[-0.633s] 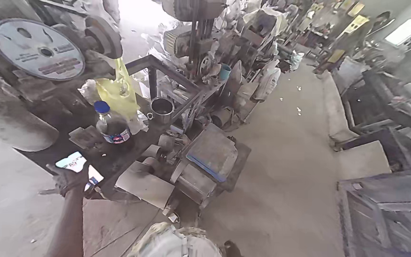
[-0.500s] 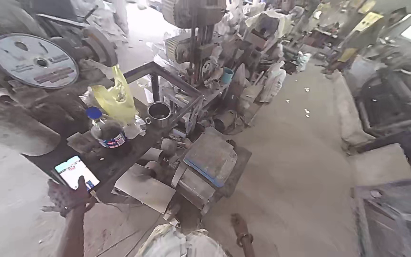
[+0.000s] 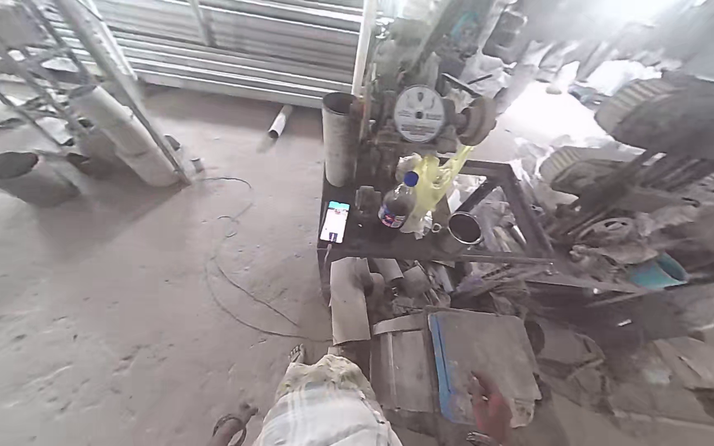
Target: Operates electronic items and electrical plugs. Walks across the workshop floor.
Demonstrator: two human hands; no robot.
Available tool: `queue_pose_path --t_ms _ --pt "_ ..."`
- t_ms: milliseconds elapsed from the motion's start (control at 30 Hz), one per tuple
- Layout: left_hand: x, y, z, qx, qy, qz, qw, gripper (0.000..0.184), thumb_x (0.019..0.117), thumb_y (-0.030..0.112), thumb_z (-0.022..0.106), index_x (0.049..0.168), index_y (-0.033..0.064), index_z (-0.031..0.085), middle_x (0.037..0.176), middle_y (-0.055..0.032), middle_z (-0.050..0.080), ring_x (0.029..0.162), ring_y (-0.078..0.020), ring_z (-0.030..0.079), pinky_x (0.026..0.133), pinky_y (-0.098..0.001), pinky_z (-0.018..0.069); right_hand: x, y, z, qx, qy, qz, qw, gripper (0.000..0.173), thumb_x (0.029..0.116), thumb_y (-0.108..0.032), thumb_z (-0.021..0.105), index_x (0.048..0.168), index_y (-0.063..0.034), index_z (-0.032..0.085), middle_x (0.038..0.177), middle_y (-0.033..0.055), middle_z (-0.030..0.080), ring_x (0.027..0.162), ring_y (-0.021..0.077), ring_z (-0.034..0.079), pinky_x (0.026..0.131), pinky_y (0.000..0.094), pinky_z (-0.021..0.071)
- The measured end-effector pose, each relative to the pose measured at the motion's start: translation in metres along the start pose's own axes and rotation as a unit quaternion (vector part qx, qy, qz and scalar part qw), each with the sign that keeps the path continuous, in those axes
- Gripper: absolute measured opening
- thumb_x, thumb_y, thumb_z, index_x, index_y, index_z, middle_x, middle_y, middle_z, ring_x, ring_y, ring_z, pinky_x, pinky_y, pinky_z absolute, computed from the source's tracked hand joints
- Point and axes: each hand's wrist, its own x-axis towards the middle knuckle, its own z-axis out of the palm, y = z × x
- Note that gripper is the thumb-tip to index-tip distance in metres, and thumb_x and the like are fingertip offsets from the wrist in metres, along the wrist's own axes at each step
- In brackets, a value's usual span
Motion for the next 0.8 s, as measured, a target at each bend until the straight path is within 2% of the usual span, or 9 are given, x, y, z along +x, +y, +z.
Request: queue_pose_path --t_ms 33,67,200,300,367,500,567,633,800 --pt "0.007 -0.011 0.012 -0.092 0.004 -0.054 0.994 0.049 0.1108 0.025 0.047 0.148 -0.0065 0.046 0.156 -0.0252 0.043 0.147 -0.0359 0.041 0.121 -0.0462 0.0303 0.004 -0.011 0.006 -0.011 -0.029 -0.005 0.999 0.03 0.102 -0.004 0.055 0.124 0.0144 0.063 0.111 0.0349 0.068 0.096 0.0466 0.07 0.087 0.0582 0.0542" --pt "0.021 -0.026 0.021 -0.15 0.024 -0.074 0.986 0.048 0.11 0.026 0.049 0.146 -0.005 0.05 0.154 -0.0253 0.047 0.146 -0.0368 0.042 0.121 -0.051 0.0294 0.006 -0.02 0.016 -0.024 -0.05 -0.018 0.998 0.029 0.1019 -0.006 0.056 0.122 0.0133 0.065 0.109 0.0337 0.069 0.095 0.0462 0.07 0.087 0.0585 0.0548" --pt "0.041 -0.038 0.021 -0.247 0.06 -0.059 0.965 0.051 0.1112 0.028 0.045 0.148 -0.0075 0.045 0.152 -0.0295 0.047 0.145 -0.0403 0.042 0.12 -0.0517 0.0293 0.002 -0.04 0.06 -0.063 -0.168 -0.07 0.981 0.029 0.0996 -0.003 0.058 0.122 0.0118 0.067 0.11 0.0314 0.071 0.097 0.0453 0.071 0.09 0.0575 0.0553" --pt "0.066 -0.022 0.001 -0.267 0.064 -0.039 0.961 0.05 0.1105 0.03 0.047 0.145 -0.0065 0.05 0.149 -0.0292 0.05 0.142 -0.0406 0.045 0.118 -0.0535 0.0315 -0.01 -0.055 0.09 -0.11 -0.284 -0.019 0.952 0.032 0.1036 -0.01 0.055 0.129 0.0082 0.064 0.119 0.029 0.069 0.108 0.0413 0.069 0.099 0.0524 0.052" --pt "0.101 -0.022 -0.018 -0.22 0.048 -0.014 0.974 0.046 0.1102 0.027 0.048 0.145 -0.0028 0.052 0.147 -0.0269 0.053 0.141 -0.0393 0.048 0.118 -0.0548 0.033 -0.02 -0.055 0.113 -0.132 -0.328 0.018 0.935 0.035 0.1054 -0.014 0.054 0.132 0.0063 0.063 0.123 0.028 0.068 0.114 0.0409 0.067 0.104 0.0536 0.0487" --pt "0.132 -0.002 -0.089 -0.107 -0.003 0.037 0.994 0.044 0.1105 0.02 0.046 0.149 -0.0002 0.046 0.148 -0.0263 0.051 0.139 -0.0392 0.048 0.115 -0.0558 0.0369 -0.038 -0.069 0.146 -0.154 -0.347 0.095 0.92 0.035 0.1059 -0.014 0.053 0.133 0.005 0.063 0.125 0.0277 0.068 0.119 0.0417 0.065 0.107 0.0544 0.0465" --pt "0.158 -0.001 -0.133 -0.061 -0.01 0.069 0.996 0.043 0.1086 0.02 0.05 0.145 -0.0023 0.051 0.144 -0.0282 0.055 0.137 -0.0409 0.051 0.115 -0.0556 0.0378 -0.044 -0.075 0.164 -0.145 -0.328 0.135 0.924 0.034 0.1059 -0.014 0.053 0.132 0.0059 0.063 0.126 0.0282 0.067 0.12 0.0419 0.064 0.108 0.0542 0.0456" --pt "0.183 -0.005 -0.172 -0.089 -0.006 0.095 0.992 0.043 0.1096 0.021 0.05 0.141 -0.0075 0.052 0.14 -0.0314 0.056 0.133 -0.0424 0.053 0.114 -0.0541 0.0373 -0.052 -0.075 0.183 -0.127 -0.297 0.165 0.932 0.033 0.1053 -0.012 0.054 0.13 0.0077 0.064 0.124 0.0297 0.068 0.118 0.0433 0.065 0.106 0.0551 0.0461" --pt "0.212 -0.01 -0.252 -0.179 0.026 0.06 0.982 0.043 0.1114 0.019 0.044 0.145 -0.0075 0.048 0.138 -0.0319 0.057 0.127 -0.0399 0.059 0.111 -0.0495 0.0418 -0.082 -0.092 0.229 -0.106 -0.231 0.244 0.936 0.031 0.1032 -0.01 0.058 0.127 0.0083 0.066 0.119 0.0308 0.068 0.114 0.0441 0.066 0.104 0.0562 0.0476"
